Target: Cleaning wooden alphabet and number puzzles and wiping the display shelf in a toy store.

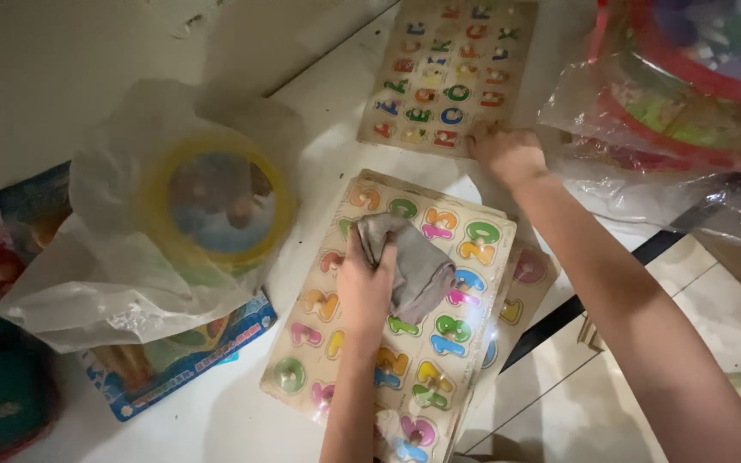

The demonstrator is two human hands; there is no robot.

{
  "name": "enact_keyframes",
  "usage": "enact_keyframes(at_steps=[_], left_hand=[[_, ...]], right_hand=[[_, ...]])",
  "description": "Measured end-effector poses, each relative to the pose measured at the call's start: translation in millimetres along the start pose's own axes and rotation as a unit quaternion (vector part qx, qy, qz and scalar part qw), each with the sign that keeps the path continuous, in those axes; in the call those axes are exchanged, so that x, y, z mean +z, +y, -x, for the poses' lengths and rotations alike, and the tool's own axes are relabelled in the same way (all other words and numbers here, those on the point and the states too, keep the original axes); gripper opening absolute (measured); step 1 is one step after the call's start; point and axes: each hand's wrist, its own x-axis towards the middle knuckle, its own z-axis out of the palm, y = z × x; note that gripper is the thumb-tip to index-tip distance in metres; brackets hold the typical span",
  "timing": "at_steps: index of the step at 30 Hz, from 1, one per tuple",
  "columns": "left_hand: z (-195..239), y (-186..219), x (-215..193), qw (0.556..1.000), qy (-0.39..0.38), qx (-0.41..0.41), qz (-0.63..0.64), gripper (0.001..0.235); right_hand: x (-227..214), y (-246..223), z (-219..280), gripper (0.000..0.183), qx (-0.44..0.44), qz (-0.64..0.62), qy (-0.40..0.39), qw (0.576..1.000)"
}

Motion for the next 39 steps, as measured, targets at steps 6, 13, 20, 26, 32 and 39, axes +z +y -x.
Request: enact_keyframes(at_steps=[6,13,20,26,32,39], left_hand=[[0.2,-9.1,1.6,0.999,-0.016,0.016,0.03,0.045],[1.6,-11.4,3.9,1.0,0.007,0.011,-0.019,0.058],[1.3,-10.3,3.1,1.0,0.007,0.008,-0.01,0.062],[0.1,-3.5,-1.0,0.999,0.017,0.02,-0.019,0.059],[1.0,9.7,-8.6,1.0,-0.015,-0.008,0.022,0.049],[3.2,11.2,-8.6,0.999,-0.017,-0.016,0.022,0.048]], right_hand=[[-31.1,-5.5,-1.7,0.028,-0.016,0.051,-0.069,0.996],[-27.6,-3.4,1.7,0.043,0.008,0.016,0.08,0.997],[-28.6,-18.7,8.7,0.042,-0.12,0.095,0.106,0.983],[-2.8,-30.9,-21.9,0.035,-0.16,0.024,0.175,0.971],[-24.1,-31.5,-36.8,0.047,-0.071,-0.12,-0.023,0.99],[-27.5,-33.4,-34.3,0.05,-0.065,-0.164,-0.029,0.984]])
